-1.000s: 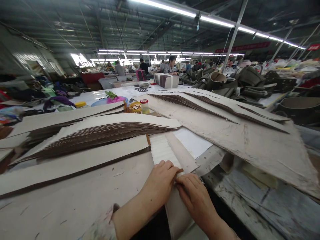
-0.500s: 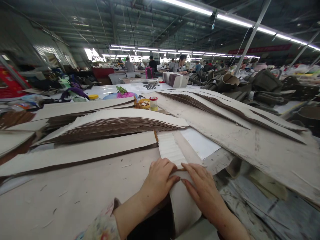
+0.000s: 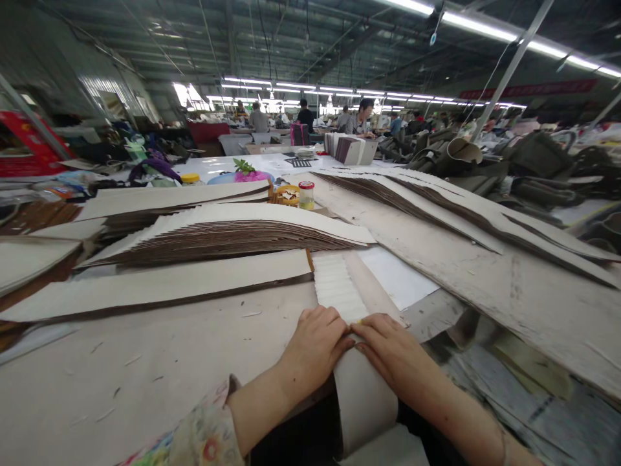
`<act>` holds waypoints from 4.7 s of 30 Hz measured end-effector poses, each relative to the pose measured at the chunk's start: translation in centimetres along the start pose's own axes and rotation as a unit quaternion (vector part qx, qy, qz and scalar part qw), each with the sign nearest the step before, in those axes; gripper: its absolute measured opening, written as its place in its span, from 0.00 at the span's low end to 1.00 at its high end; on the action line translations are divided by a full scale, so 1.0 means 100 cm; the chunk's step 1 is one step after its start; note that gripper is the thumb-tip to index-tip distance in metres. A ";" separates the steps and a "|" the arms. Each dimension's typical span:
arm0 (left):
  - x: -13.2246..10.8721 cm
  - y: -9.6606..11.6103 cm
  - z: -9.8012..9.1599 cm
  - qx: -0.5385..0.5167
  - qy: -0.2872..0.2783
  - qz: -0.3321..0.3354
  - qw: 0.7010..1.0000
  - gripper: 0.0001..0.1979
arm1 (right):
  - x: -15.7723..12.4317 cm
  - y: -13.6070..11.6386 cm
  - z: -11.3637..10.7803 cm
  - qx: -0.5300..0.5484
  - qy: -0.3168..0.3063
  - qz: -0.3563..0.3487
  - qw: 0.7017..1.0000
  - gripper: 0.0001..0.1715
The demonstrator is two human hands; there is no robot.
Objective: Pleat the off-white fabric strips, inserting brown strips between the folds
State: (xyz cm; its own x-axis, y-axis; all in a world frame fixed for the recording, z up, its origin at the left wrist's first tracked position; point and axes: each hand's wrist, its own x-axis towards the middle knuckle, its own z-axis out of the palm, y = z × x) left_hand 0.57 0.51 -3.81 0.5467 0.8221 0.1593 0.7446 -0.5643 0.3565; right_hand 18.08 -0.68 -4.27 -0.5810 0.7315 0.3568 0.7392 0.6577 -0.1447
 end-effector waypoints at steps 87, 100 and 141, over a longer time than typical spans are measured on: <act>0.065 0.000 -0.011 -0.198 -0.122 -0.064 0.970 0.21 | -0.012 -0.032 0.032 0.036 0.184 0.053 0.981 0.13; 0.058 0.006 -0.010 -0.028 -0.079 0.032 0.996 0.11 | -0.013 -0.032 0.031 0.068 0.194 0.064 0.977 0.13; 0.021 -0.026 -0.015 -0.120 -0.035 -0.030 0.992 0.08 | 0.018 0.008 -0.002 0.072 -0.044 0.083 0.993 0.21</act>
State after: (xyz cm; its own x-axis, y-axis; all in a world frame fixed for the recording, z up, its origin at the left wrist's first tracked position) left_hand -0.85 3.81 -3.05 0.5365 0.8410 0.0696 0.6685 -0.4739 0.5731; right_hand 17.69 1.06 -3.55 -0.4880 0.8404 0.2357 0.7746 0.5415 -0.3268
